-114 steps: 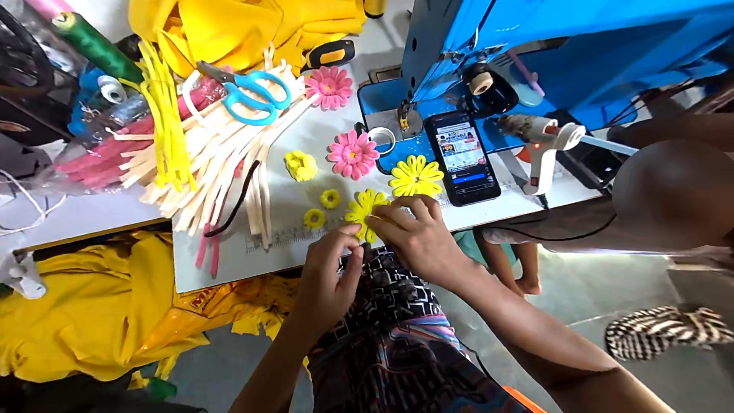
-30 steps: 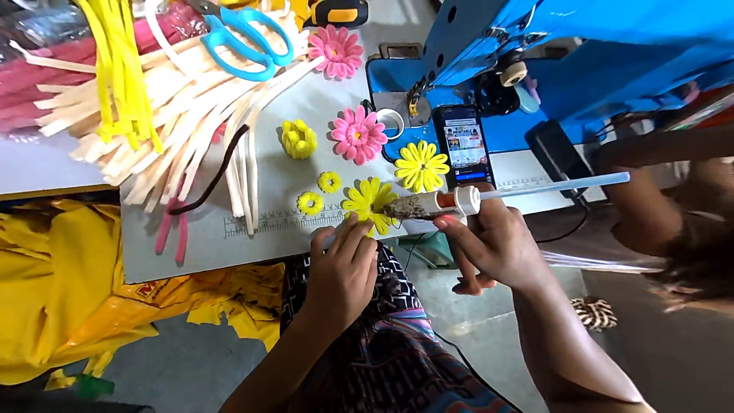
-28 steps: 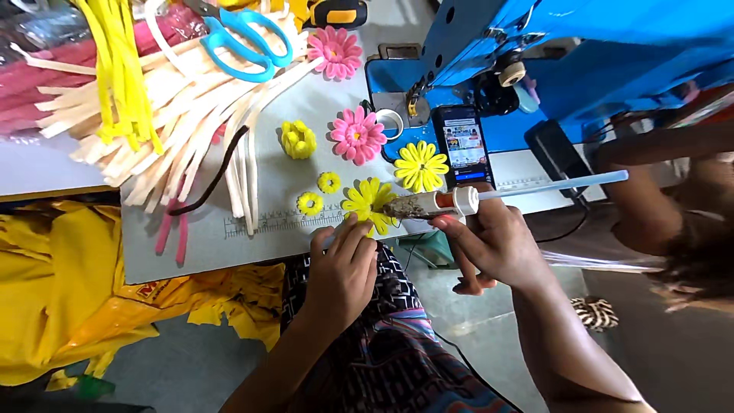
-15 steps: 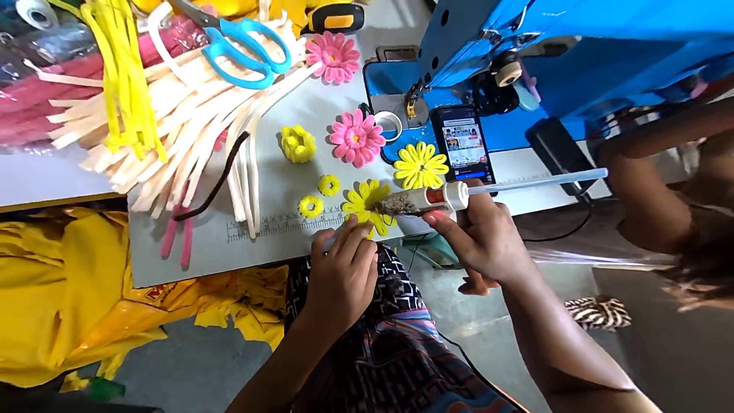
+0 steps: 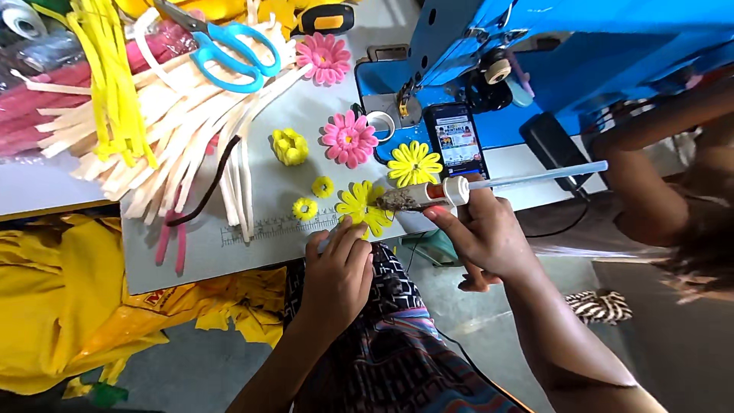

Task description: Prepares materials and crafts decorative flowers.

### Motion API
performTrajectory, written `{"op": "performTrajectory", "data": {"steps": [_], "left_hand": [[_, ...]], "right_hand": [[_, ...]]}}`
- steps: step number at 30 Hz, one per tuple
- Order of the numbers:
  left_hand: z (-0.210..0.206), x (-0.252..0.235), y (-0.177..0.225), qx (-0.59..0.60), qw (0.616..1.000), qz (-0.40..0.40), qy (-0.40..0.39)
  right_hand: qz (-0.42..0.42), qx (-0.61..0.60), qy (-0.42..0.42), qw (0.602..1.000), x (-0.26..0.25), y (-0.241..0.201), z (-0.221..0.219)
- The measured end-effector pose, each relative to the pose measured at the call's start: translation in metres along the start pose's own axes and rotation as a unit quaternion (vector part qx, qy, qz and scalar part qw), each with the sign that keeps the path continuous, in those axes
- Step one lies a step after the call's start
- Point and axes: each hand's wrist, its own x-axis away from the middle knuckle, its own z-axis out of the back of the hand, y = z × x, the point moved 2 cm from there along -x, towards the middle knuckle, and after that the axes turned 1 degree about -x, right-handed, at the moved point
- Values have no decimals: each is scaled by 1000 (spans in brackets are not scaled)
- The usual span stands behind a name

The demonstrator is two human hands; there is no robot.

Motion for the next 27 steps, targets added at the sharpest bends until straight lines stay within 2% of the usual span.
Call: {"op": "performTrajectory", "data": {"steps": [17,27], "left_hand": [[1,0,0,-4,1000,0,-3],[2,0,-1,-3,1000,1,-3]], "right_hand": [[5,-10,-15,1000,7,0,1],[15,3,-4,1000,-7,-1,-4]]}}
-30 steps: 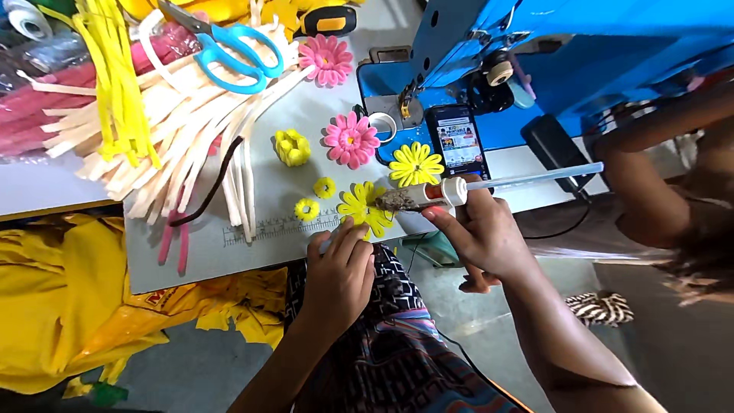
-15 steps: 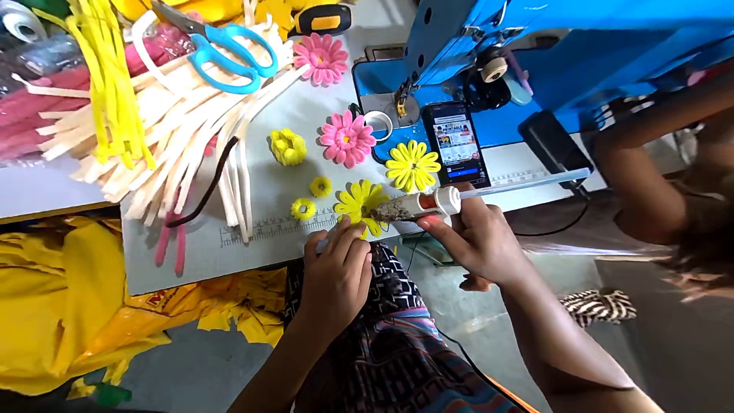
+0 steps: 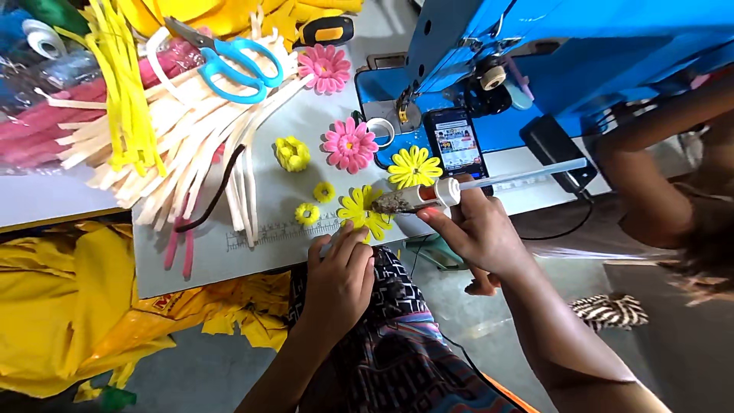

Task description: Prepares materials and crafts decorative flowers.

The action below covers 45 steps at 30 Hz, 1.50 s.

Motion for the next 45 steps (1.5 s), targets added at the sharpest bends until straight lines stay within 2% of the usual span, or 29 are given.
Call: {"op": "performTrajectory", "data": {"steps": [13,15,17,19,21,23,26,28,30,33,36,41,43,45], "left_hand": [[-1,0,-1,3,1000,0,1],[0,0,0,9,1000,2,1],[1,-1,-1,23,1000,9,1],[2,-2,-2,48,999,23,-2],[4,-2,-4,72,997,34,-2],[4,-3,-6,101,994,41,2],[8,-4,-9,163,985,45,29],[11,-5,-12,216,974,54,48],[15,-7,-15,263,960,61,71],[24,-8,-17,293,947,88,96],[33,-6,-16,279,942,152,107],[41,-12,-18,327,910,242,82],[42,-16,-18,362,892,260,76],[42,-18,-19,368,891,253,79]], "right_hand": [[7,10,10,1000,15,1,7],[4,-15,5,1000,20,2,7],[-46,-109,-8,993,26,9,11],[-116,-284,-11,952,33,20,13],[-173,-456,8,873,40,31,14],[-218,-521,59,824,49,42,20],[-247,-453,199,833,57,57,35],[-261,-357,298,846,55,69,45],[-263,-248,347,865,50,86,51],[-282,-96,348,889,39,110,53],[-301,14,293,907,30,115,48],[-287,67,263,919,29,119,43],[-279,58,290,913,35,116,46],[-248,41,340,906,46,109,47]]}}
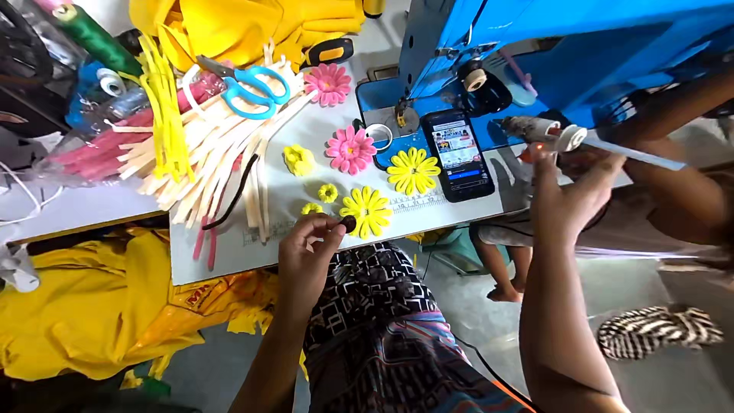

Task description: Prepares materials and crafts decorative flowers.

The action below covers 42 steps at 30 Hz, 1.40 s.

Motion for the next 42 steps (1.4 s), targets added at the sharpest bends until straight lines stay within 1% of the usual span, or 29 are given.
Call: {"op": "performTrajectory", "data": {"steps": [1,3,4,6,7,9,12,18,21,25,27,30,32,37,39,42], "left_hand": [[0,-1,0,-24,999,-25,2],[-3,-2,0,-116,987,-112,21],[-5,-4,0,-164,973,-159,31],[-12,-8,-1,-249,939,-233,38],[-16,-10,-3,-287,922,-259,34],[-22,-15,-7,-332,895,-297,13],[-29,-21,-9,-357,872,-333,-13],[-34,-22,-8,-378,868,-320,-35],[-34,-21,-8,-374,870,-319,-39],[-35,-19,-9,-374,867,-325,-49],[-33,-18,-10,-356,875,-324,-56],[-25,-15,-13,-307,908,-281,-55],[-20,-15,-14,-294,918,-265,-38],[-22,-19,-12,-299,917,-262,-28],[-24,-22,-11,-301,920,-249,-44],[-27,-28,-10,-308,923,-218,-79]], "right_hand": [[10,-21,20,1000,7,-4,5],[35,-49,42,997,24,-20,8],[57,-67,30,996,34,-26,6],[112,-86,-28,990,51,-39,-2],[144,-81,-56,985,58,-46,-7],[194,-74,-85,975,65,-61,-18],[206,-100,-93,969,70,-74,-29],[214,-135,-108,961,77,-78,-38],[214,-144,-129,958,81,-81,-42],[235,-160,-153,947,87,-89,-49],[247,-166,-164,941,88,-91,-53],[276,-161,-195,927,85,-94,-57],[305,-151,-218,915,79,-97,-60],[374,-140,-278,874,68,-105,-77],[383,-136,-298,864,67,-107,-85],[381,-124,-318,859,68,-109,-92]]}}
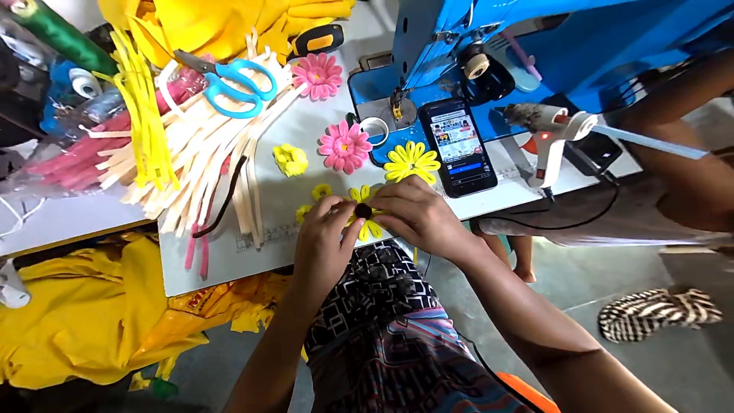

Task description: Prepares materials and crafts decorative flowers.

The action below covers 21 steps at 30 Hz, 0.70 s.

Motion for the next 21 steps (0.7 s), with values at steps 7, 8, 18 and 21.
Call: {"op": "performTrajectory", "data": {"steps": [7,8,18,21], "left_hand": [[-4,-1,-2,4,1000,-1,-14],[-4,0,-2,4,1000,-2,-14],[-5,0,-2,8,1000,-3,6],[-4,-3,0,-7,1000,6,-8]], "right_hand": [[-10,-3,-6,1000,0,2,-5],[-10,-4,-6,1000,0,2,-5],[-6,10,6,1000,1,1,-11],[-6,25,5,1000,1,0,-11]]}}
